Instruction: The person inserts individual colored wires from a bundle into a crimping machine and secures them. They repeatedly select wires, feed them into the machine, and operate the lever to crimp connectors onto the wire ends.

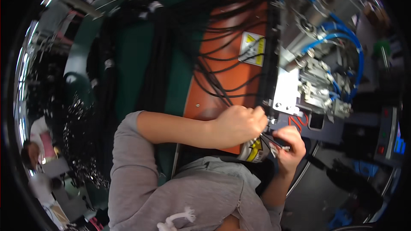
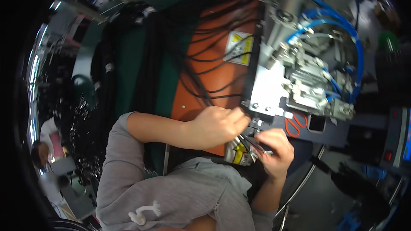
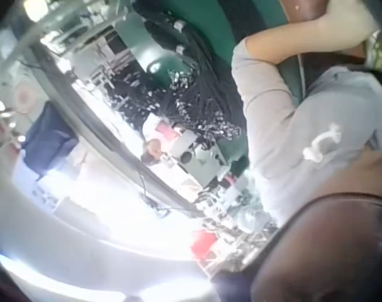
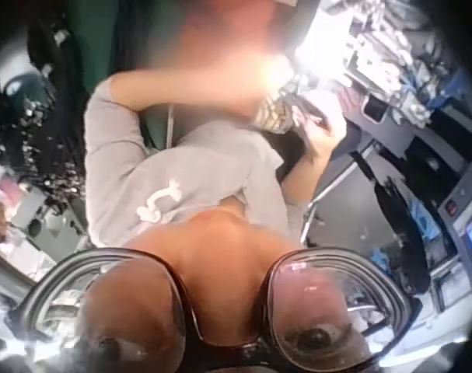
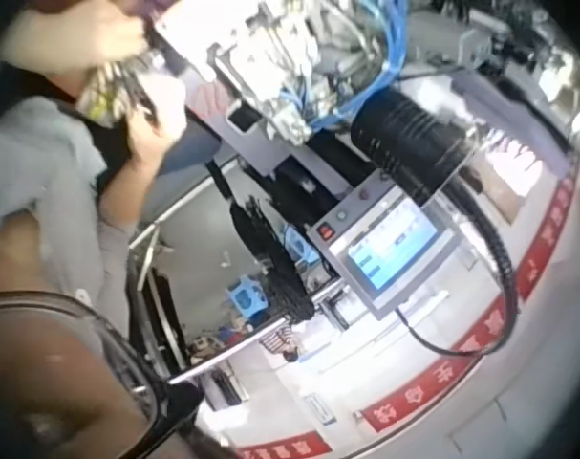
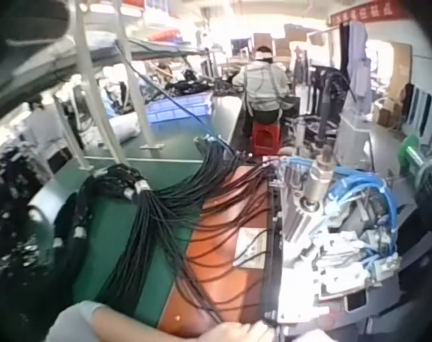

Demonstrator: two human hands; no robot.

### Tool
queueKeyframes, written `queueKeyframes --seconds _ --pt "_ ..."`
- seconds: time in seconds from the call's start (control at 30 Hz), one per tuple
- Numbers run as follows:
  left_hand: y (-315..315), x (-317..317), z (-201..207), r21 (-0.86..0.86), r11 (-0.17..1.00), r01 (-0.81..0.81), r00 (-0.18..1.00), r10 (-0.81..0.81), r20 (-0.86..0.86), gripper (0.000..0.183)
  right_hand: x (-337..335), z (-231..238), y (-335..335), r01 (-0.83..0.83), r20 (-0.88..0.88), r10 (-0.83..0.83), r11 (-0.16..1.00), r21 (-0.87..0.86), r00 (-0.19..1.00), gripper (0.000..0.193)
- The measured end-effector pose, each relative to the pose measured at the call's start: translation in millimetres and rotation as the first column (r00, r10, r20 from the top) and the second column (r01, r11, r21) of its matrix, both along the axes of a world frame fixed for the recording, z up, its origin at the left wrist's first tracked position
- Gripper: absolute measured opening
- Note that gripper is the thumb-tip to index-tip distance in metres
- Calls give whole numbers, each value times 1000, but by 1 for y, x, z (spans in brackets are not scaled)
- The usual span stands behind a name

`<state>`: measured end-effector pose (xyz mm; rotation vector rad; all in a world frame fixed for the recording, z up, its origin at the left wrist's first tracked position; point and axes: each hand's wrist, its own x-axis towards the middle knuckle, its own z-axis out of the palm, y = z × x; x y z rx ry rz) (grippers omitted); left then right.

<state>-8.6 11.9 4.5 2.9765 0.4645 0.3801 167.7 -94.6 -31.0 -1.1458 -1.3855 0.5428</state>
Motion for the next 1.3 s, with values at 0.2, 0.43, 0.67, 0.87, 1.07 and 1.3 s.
queueKeyframes --seconds 0.2,0.43,0.67,0.87,1.07,1.3 --pt "-2 1 -10 -75 997 24 968 -4 251 14 -23 3 3 41 28 -44 994 100 999 22" --pt "3 11 4 117 982 151 684 -189 705 28 -16 -2 -14 209 -329 -173 975 77 928 11" --pt "-2 6 -4 -50 984 171 844 -121 523 16 -36 5 -7 437 -435 -420 897 -66 796 24" --pt "6 -2 1 -222 949 223 880 -99 464 30 -38 18 9 323 -305 -333 943 -84 893 12" --pt "0 10 7 -285 933 219 870 -54 490 18 -27 18 5 273 -398 -291 956 -103 870 15" --pt "1 3 10 -81 985 150 937 -116 330 18 -22 31 6 404 350 -421 907 124 837 17"
